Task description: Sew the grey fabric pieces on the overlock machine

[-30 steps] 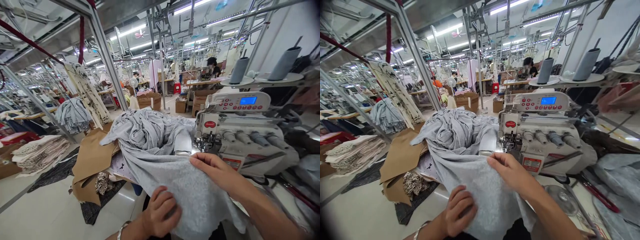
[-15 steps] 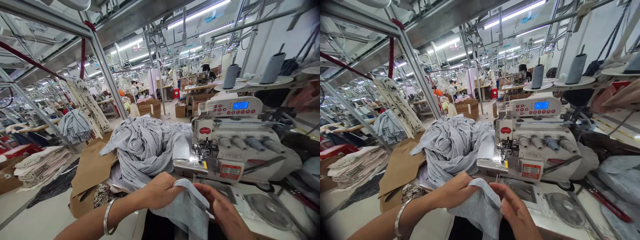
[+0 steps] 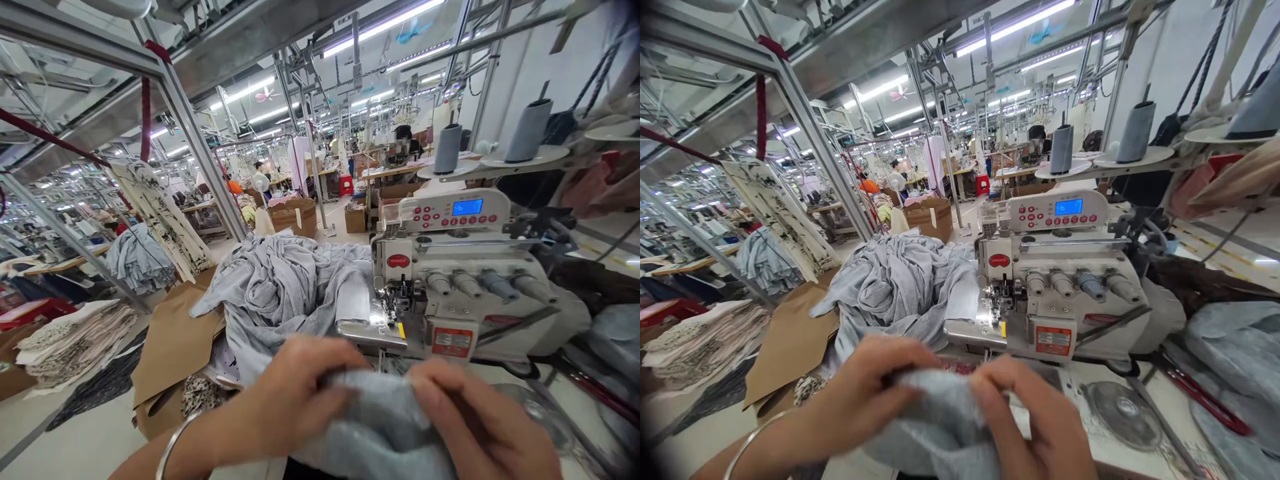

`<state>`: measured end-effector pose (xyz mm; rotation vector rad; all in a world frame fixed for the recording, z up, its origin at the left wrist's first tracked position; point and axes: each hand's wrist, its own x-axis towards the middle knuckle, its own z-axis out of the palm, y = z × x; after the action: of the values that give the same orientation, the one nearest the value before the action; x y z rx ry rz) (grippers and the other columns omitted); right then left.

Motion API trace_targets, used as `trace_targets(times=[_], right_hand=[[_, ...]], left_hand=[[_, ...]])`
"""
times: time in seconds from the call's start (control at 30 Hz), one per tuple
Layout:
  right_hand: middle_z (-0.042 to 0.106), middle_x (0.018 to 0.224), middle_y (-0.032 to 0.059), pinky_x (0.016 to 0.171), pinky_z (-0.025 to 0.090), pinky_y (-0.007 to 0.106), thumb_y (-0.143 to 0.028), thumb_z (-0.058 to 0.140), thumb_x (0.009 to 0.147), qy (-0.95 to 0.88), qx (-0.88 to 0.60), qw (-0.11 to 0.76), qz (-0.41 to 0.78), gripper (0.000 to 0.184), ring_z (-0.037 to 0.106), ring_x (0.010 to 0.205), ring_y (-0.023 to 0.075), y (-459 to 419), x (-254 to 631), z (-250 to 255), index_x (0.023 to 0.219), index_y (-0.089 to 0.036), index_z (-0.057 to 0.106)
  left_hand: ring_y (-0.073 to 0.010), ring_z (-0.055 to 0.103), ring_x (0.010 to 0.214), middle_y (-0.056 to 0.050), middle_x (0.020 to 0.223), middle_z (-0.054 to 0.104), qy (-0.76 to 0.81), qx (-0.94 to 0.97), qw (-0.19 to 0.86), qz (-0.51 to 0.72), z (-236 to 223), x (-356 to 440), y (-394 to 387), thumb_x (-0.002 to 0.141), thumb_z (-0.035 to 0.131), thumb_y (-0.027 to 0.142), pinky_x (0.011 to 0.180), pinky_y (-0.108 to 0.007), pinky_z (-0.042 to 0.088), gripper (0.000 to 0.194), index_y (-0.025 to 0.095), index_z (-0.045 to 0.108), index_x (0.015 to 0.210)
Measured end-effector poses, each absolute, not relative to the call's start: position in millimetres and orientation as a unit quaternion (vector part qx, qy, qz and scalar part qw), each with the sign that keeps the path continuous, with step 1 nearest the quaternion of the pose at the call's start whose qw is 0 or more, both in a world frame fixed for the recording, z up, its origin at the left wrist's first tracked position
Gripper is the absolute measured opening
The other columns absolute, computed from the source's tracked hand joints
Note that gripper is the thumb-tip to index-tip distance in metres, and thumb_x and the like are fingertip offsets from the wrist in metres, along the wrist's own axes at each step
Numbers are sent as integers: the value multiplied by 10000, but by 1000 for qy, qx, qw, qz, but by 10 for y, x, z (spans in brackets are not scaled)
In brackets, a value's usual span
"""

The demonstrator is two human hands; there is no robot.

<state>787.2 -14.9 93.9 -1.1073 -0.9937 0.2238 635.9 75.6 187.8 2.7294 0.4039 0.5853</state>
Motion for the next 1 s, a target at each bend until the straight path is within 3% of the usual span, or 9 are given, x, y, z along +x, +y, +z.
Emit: trace_targets(times=[0.23, 0.33, 0.47, 0.6, 0.73, 0.83, 1.0], right_hand=[[647, 622, -65, 516, 447, 172, -387, 604, 895, -547, -484, 683, 8, 167, 576, 525, 100, -204, 8059, 1146, 758, -300, 645], [639, 612, -71, 472, 424, 174, -417, 575, 909, -569, -498, 654, 0, 224, 563, 494, 91, -292, 8063, 1161, 730, -306, 650], [543, 574, -53, 455, 357, 193, -448, 567, 907, -546, -501, 663, 108, 280, 451, 494, 90, -152, 8097, 1113, 716, -256, 638], [538, 660, -35, 532, 381, 186, -579, 603, 849, -435, -475, 713, 275, 373, 458, 609, 99, 192, 8141, 776, 786, -214, 649], [702, 814, 40, 693, 535, 278, -649, 615, 785, -392, -478, 722, 309, 480, 647, 744, 185, 427, 8028, 228, 917, -191, 670], [744, 841, 87, 741, 563, 330, -603, 725, 694, -355, -510, 721, 307, 485, 700, 811, 258, 491, 7918, -68, 910, -171, 687], [674, 731, 9, 700, 523, 232, -595, 690, 747, -296, -517, 750, 289, 393, 652, 745, 187, 492, 7834, -120, 790, -205, 658]], left_hand=[[-100, 529, 641, 15, 687, 598, 89, 968, 178, 150, 2054, 6410, 774, 954, 540, 289, 606, -206, 397, 224, 166, 692, 845], [-92, 511, 609, 24, 672, 583, 96, 965, 198, 141, 2112, 6330, 697, 964, 531, 315, 582, -205, 387, 245, 181, 690, 836], [-89, 480, 589, 24, 651, 564, 139, 963, 147, 177, 2075, 6422, 815, 947, 474, 284, 569, -208, 353, 270, 153, 666, 810], [-76, 315, 508, 56, 523, 380, 182, 964, 97, 166, 1833, 6704, 1151, 953, 467, 358, 525, -224, 231, 399, 147, 590, 637], [-96, 296, 492, 34, 484, 360, 237, 961, 2, 144, 1533, 6949, 1460, 949, 482, 461, 541, -277, 140, 507, 155, 589, 559], [-106, 335, 481, 17, 461, 394, 259, 957, -5, 131, 1369, 7060, 1622, 931, 500, 520, 542, -285, 124, 547, 161, 605, 531], [-111, 390, 485, 0, 446, 453, 268, 954, -11, 135, 1296, 7113, 1723, 922, 489, 578, 544, -295, 132, 594, 161, 626, 522]])
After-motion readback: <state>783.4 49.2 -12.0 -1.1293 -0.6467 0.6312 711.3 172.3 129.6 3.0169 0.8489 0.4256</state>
